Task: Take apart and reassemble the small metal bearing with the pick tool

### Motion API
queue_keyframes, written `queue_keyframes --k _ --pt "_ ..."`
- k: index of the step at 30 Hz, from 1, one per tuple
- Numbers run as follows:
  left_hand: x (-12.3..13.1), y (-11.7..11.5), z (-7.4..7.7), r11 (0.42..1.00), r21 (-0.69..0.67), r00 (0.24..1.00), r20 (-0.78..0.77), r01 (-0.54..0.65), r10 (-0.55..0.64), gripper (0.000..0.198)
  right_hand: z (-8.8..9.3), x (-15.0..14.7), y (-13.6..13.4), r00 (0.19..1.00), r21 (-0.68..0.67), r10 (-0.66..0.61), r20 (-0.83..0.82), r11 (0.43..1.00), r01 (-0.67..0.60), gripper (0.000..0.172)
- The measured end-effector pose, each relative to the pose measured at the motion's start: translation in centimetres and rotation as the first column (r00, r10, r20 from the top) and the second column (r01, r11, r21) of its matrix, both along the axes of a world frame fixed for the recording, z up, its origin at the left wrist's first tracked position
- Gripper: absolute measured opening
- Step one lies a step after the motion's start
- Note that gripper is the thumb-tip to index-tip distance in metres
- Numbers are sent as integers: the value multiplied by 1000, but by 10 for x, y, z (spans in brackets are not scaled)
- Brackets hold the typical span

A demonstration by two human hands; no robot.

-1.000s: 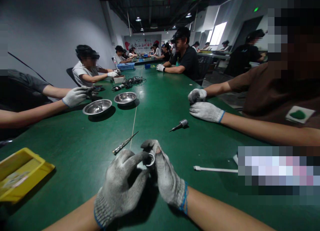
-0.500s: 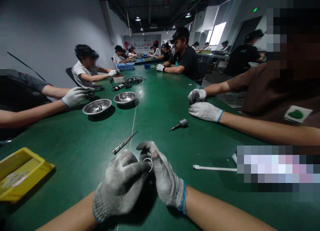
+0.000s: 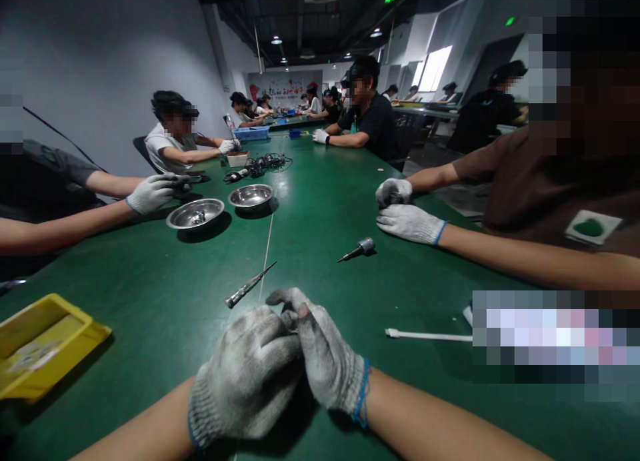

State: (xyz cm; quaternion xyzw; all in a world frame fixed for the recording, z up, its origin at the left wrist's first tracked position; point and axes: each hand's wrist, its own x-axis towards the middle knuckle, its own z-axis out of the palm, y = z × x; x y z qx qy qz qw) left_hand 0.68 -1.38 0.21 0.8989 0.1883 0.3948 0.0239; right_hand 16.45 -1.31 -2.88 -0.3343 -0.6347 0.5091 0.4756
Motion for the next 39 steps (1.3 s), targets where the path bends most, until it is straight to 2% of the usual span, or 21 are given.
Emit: queue_keyframes --k 7,11,19,26,32,39 --pt "0 -2 -3 1000 2 998 59 -2 2 19 3 0 1 1000 35 -1 6 999 1 74" --pt "0 -2 -6 999 26 995 98 -37 34 22 1 0 2 1000 5 -28 13 1000 28 76" --pt "-2 -1 -7 1000 26 993 120 -6 3 24 0 -1 1 998 -53 -56 -11 997 56 79" --pt "-7 -3 -10 994 -44 975 199 -97 104 24 1 -3 1 995 -135 -43 -88 990 31 80" --pt "-4 0 -5 999 18 997 66 -35 34 21 1 -3 1 996 -148 -49 -70 988 39 82" --pt "-2 -2 -6 997 32 996 53 -67 66 19 3 -3 2 997 -118 -64 -51 991 58 83"
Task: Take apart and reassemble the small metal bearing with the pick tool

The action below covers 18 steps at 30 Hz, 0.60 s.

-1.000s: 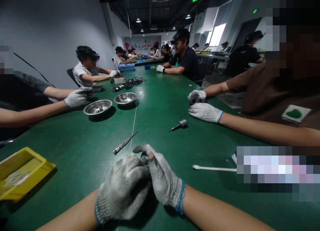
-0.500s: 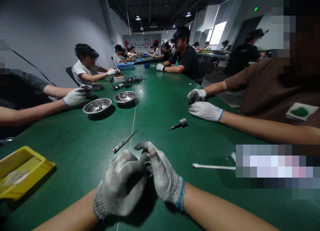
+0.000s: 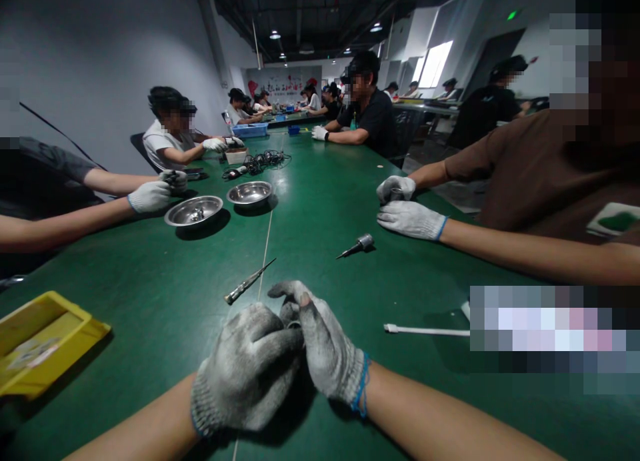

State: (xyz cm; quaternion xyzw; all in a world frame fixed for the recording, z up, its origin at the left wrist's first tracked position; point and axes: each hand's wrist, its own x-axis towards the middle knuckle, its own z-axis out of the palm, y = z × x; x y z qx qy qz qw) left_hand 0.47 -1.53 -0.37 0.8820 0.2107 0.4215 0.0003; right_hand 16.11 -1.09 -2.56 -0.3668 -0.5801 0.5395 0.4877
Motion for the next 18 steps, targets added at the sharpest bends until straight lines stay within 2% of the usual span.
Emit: queue_keyframes --k 8,15,18 --pt "1 0 -1 1000 14 999 48 14 -14 16 3 0 -2 1000 10 3 16 1000 -3 80" --pt "-3 -1 -1 999 17 997 72 -40 39 16 -1 -1 0 999 -31 7 -50 999 -9 78" --pt "-2 -1 0 1000 9 998 55 -26 26 16 0 -1 0 1000 -18 7 -30 1000 -8 79"
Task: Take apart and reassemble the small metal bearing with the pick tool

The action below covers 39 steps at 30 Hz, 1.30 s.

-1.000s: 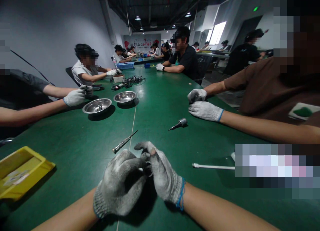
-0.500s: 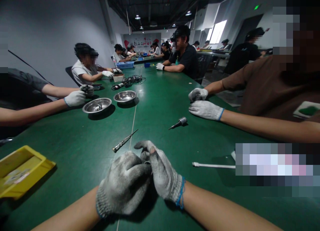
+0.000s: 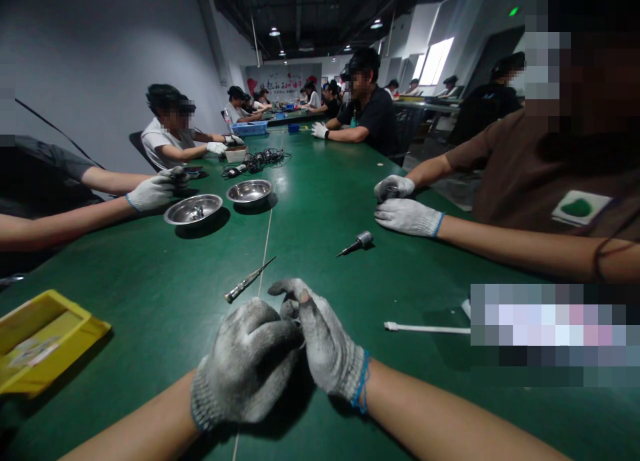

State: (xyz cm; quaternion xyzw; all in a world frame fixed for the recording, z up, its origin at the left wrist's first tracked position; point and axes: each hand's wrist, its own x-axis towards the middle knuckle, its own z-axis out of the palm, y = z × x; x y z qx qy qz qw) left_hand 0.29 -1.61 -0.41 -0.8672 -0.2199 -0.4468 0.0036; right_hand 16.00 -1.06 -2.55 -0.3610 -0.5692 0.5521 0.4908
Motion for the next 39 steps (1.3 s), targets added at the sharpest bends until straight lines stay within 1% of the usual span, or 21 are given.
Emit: queue_keyframes --k 4,9,14,24,29,35,39 --pt "2 1 -2 999 -12 999 -31 39 -40 13 2 1 0 999 28 -18 45 999 16 78" --pt "2 2 -3 1000 4 998 -64 23 -22 12 3 2 -1 996 69 -25 87 997 19 78" --pt "0 2 -4 1000 25 996 -86 -2 4 10 3 2 -1 996 64 -32 77 998 27 76" --pt "1 2 -5 999 40 994 -109 -7 11 9 4 2 -1 994 72 -24 107 997 17 78" --pt "1 1 -5 999 35 995 -99 -4 7 7 1 3 -1 994 65 -15 107 998 8 77" --pt "2 1 -2 999 40 997 -80 -6 9 8 0 4 -1 993 110 -24 115 994 11 74" --pt "1 0 -2 999 47 998 -51 -19 22 7 0 3 -1 999 68 -10 53 998 6 72"
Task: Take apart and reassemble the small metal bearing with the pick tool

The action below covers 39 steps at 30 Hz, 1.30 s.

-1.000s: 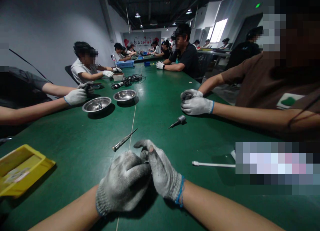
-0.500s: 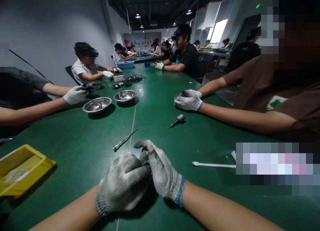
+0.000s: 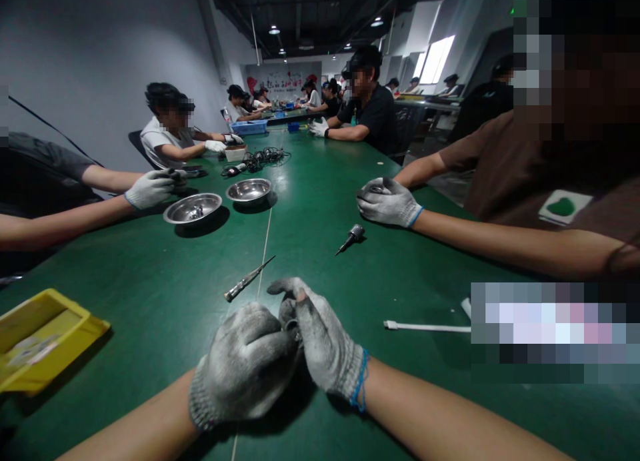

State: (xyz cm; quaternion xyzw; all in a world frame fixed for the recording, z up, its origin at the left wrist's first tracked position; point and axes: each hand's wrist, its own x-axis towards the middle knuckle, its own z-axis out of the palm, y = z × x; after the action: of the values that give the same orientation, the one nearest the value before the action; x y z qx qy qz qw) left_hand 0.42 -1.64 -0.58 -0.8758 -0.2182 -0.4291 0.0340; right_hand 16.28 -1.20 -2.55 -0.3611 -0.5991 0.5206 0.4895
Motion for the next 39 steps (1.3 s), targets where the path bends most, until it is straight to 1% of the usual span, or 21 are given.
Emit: queue_keyframes --k 3,7,9,14,16,19,26,34,39 --pt "-2 -1 0 1000 3 999 32 -19 19 4 -3 -1 0 999 -32 17 -46 999 -19 68" --pt "-3 0 0 1000 -11 997 77 -28 29 16 -6 0 1 998 -42 31 -61 999 -34 66" --pt "-3 0 0 1000 -17 998 65 -14 15 18 -5 0 1 999 -23 25 -42 999 -26 67" --pt "0 1 2 1000 -21 1000 -18 15 -15 11 0 0 2 999 27 -24 27 999 23 71" --pt "0 1 2 999 -19 999 -13 32 -32 9 1 0 2 999 33 -27 44 999 26 73" --pt "1 3 1 998 -18 998 10 54 -54 12 0 1 3 998 38 -27 64 999 24 73" --pt "1 5 -1 994 -38 994 36 103 -102 15 -4 1 2 997 51 -26 78 998 22 74" --pt "0 3 -2 995 -37 995 57 89 -87 16 -7 1 3 997 59 -16 77 998 11 74" --pt "1 4 -1 995 -34 995 29 96 -95 20 -7 1 4 997 38 -26 72 999 23 74"
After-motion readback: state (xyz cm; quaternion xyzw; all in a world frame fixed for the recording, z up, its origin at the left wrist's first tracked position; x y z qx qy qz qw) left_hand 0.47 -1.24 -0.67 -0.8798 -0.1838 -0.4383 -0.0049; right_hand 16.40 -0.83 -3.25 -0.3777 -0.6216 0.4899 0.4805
